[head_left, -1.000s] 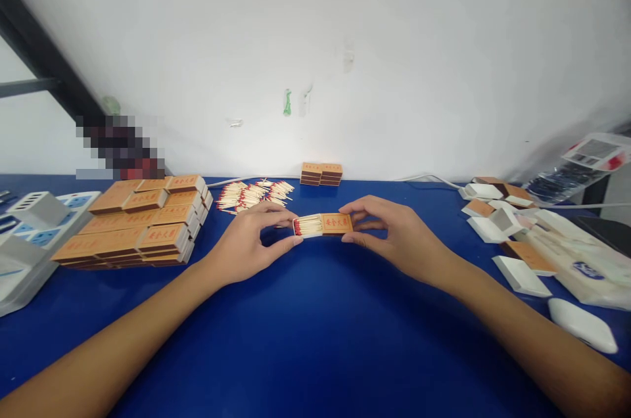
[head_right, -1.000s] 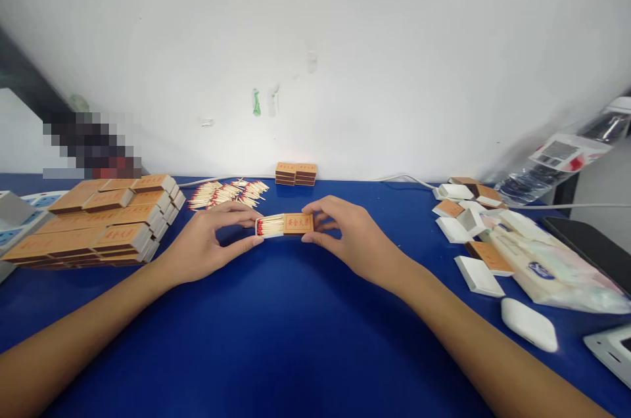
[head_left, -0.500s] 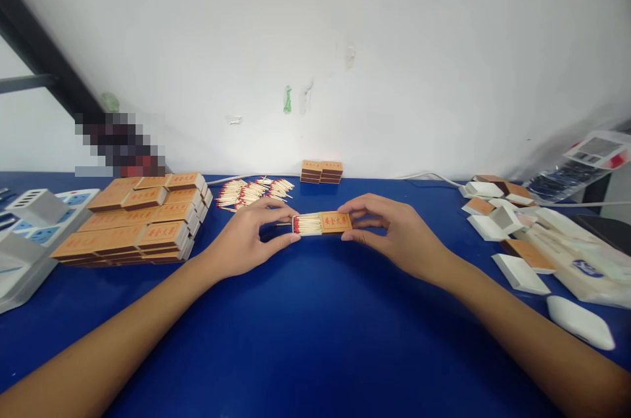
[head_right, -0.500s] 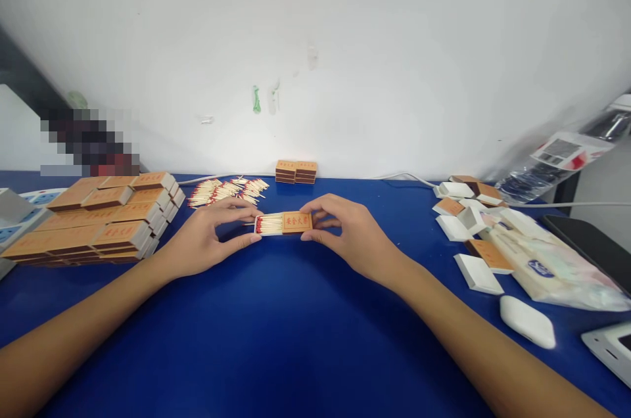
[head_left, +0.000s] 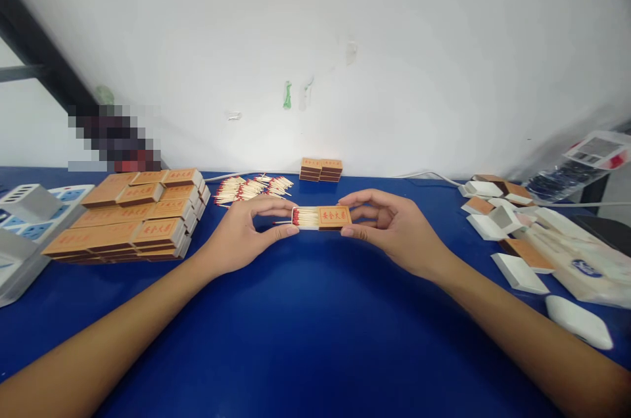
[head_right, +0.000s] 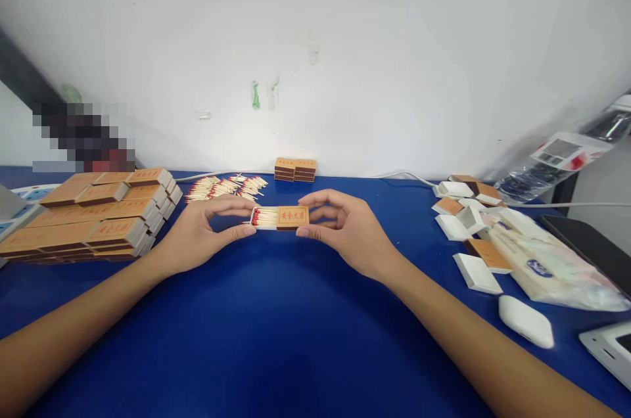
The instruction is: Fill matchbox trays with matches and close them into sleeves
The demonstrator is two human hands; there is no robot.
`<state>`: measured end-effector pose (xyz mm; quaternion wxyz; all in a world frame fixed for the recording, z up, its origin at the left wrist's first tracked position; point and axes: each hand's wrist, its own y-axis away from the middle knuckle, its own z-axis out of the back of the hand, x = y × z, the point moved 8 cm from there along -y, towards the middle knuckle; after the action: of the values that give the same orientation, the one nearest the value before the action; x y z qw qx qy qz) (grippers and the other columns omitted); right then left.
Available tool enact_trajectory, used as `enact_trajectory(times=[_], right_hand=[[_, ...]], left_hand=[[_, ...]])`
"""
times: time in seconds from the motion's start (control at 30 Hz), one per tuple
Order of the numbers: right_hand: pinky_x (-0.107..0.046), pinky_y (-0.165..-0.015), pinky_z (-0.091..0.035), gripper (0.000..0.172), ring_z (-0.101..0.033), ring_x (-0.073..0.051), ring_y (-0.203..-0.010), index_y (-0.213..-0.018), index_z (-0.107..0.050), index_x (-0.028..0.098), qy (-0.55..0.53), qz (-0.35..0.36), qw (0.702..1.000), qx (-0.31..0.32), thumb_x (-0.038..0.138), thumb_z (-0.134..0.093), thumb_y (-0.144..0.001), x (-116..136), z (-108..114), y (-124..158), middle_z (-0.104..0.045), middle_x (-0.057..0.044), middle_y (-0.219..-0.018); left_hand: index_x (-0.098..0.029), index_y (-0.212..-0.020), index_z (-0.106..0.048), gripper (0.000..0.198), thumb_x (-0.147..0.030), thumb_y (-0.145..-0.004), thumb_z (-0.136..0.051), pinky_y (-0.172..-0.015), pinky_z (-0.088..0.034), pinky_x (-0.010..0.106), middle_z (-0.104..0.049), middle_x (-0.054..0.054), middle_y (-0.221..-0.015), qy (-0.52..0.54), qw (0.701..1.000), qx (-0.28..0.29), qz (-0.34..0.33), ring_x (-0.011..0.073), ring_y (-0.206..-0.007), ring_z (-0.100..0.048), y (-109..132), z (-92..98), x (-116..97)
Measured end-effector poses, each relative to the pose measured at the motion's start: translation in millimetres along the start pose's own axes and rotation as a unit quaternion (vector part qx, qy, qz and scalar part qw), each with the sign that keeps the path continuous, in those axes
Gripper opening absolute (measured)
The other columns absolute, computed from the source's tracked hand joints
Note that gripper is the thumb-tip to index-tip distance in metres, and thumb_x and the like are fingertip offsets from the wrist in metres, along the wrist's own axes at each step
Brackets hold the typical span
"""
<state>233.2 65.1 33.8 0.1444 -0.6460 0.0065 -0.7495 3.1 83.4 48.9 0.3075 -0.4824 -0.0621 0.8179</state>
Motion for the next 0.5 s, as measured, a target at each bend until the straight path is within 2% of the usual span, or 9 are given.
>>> enact_trajectory(times=[0.1,0.3,0.5], right_hand=[[-0.043,-0.089,-0.064,0.05,-0.078,-0.025,-0.095,-0.113,-0.072,0.021,-0.002,-0.006,1.0,0.001,0.041,-0.093,-0.073,2.5,-4.9,3.8,-0.08,-0.009,-0.109],[-0.048,-0.102,-0.062,0.045,-0.076,-0.028,-0.112,-0.122,-0.071,0.023,-0.008,-0.018,0.999,0.031,0.039,-0.086,-0.083,8.7,-15.3,9.3,-0.079,-0.009,-0.123],[-0.052,-0.109,-0.058,0.059,-0.075,-0.026,-0.113,-0.147,-0.06,0.025,-0.039,-0.053,0.994,0.091,0.043,-0.076,-0.093,5.2,-38.4,18.2,-0.075,-0.01,-0.133]], left_hand=[[-0.022,-0.112,-0.079,0.033,-0.04,-0.084,-0.085,-0.103,-0.062,0.036,-0.078,0.006,-0.118,0.009,1.0,-0.001,0.014,0.0234,-0.109,-0.076,0.2,-0.3,2.0],[-0.024,-0.112,-0.079,0.034,-0.037,-0.082,-0.087,-0.102,-0.062,0.034,-0.077,0.004,-0.119,0.026,0.999,0.023,0.029,0.0226,-0.111,-0.076,3.4,-7.7,2.3],[-0.025,-0.11,-0.08,0.032,-0.04,-0.083,-0.087,-0.103,-0.06,0.038,-0.078,0.005,-0.118,0.014,1.0,0.018,-0.008,0.0235,-0.113,-0.073,6.4,-12.1,-9.7]])
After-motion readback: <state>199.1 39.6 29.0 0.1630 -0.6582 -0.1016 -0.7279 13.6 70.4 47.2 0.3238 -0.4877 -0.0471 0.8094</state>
